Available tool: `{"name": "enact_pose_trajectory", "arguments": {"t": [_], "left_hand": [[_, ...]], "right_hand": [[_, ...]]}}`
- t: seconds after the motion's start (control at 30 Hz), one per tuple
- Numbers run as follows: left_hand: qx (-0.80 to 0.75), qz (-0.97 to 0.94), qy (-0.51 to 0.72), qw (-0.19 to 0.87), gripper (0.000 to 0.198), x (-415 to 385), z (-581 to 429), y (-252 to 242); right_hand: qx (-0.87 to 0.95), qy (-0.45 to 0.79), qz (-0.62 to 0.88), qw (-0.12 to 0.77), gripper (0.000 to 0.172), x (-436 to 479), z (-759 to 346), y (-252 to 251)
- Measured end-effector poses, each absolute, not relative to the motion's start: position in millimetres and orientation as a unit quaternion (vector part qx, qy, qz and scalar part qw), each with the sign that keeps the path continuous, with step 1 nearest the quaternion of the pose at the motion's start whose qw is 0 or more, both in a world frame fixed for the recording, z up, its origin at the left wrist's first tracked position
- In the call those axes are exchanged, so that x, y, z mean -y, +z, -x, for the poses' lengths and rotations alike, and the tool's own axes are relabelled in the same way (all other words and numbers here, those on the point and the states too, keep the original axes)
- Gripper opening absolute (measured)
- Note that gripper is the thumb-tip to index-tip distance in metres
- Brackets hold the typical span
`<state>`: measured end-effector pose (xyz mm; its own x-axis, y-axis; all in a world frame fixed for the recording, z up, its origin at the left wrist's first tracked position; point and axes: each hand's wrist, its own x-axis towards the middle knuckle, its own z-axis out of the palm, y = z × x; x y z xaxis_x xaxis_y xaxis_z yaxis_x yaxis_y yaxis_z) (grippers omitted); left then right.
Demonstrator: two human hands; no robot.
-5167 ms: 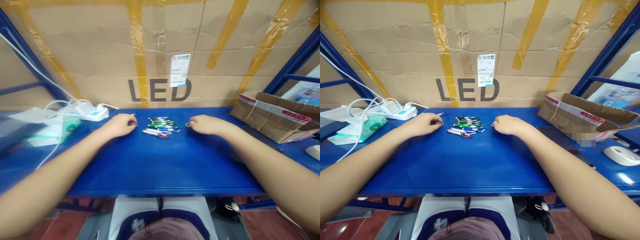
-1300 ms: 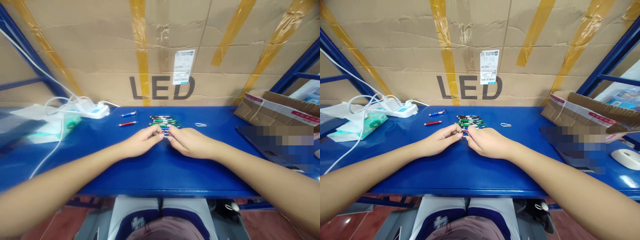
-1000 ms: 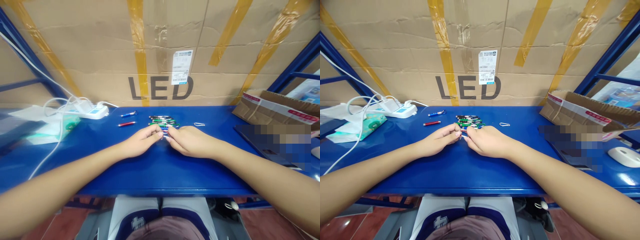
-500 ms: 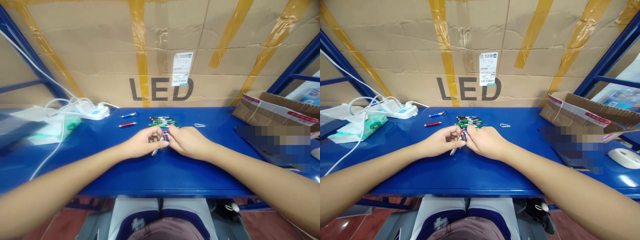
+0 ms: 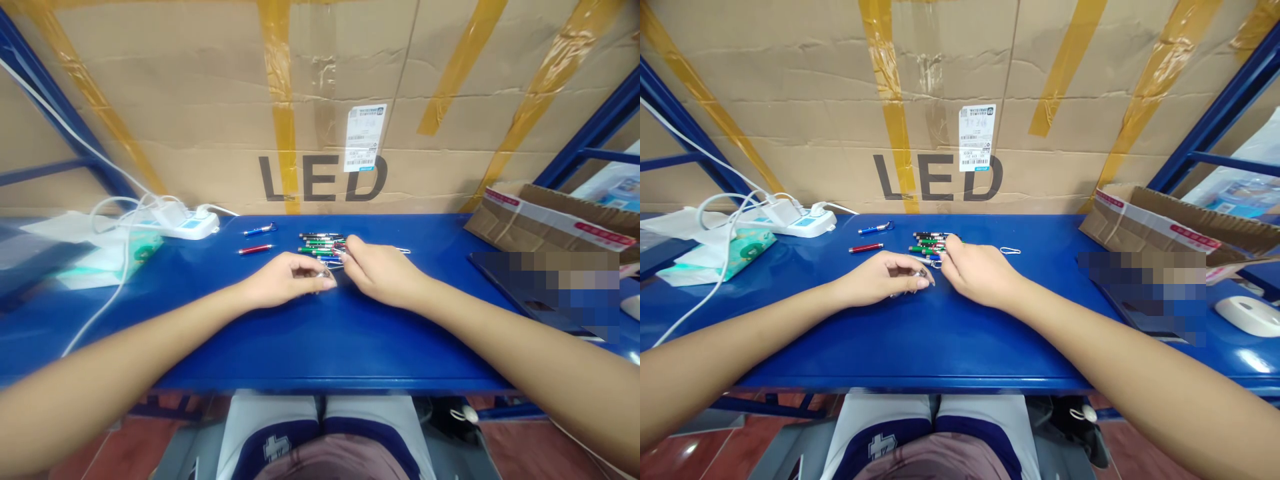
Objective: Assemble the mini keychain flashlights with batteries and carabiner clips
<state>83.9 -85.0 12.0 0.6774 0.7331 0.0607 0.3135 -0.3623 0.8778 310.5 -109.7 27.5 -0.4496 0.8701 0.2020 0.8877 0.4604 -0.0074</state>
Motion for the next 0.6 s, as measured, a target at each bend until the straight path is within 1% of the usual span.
{"name": "enact_pose_trajectory", "arguments": {"t": [0.1,0.17,0.23,0.37,0.6], "left_hand": [[-0.332,-0.85,0.26,0.315,0.035,72.9,-74.6,14.2],[-0.359,-0.875,0.249,0.208,0.032,63.1,-66.9,13.9],[-0.417,-0.867,0.229,0.147,0.028,54.1,-59.4,12.2],[-0.495,-0.847,0.16,0.108,0.022,43.1,-48.7,9.9],[-0.506,-0.857,0.093,0.035,0.026,40.1,-38.6,17.5]], "right_hand": [[0.808,-0.012,0.587,0.045,0.033,96.1,-326.3,35.6],[0.786,0.009,0.618,0.006,0.04,86.6,-338.3,40.3],[0.772,0.034,0.634,-0.032,0.045,79.1,-349.1,43.5],[0.77,0.059,0.63,-0.083,0.042,72.1,-362.7,45.0],[0.724,0.029,0.678,-0.125,0.049,71.3,-370.7,46.4]]}}
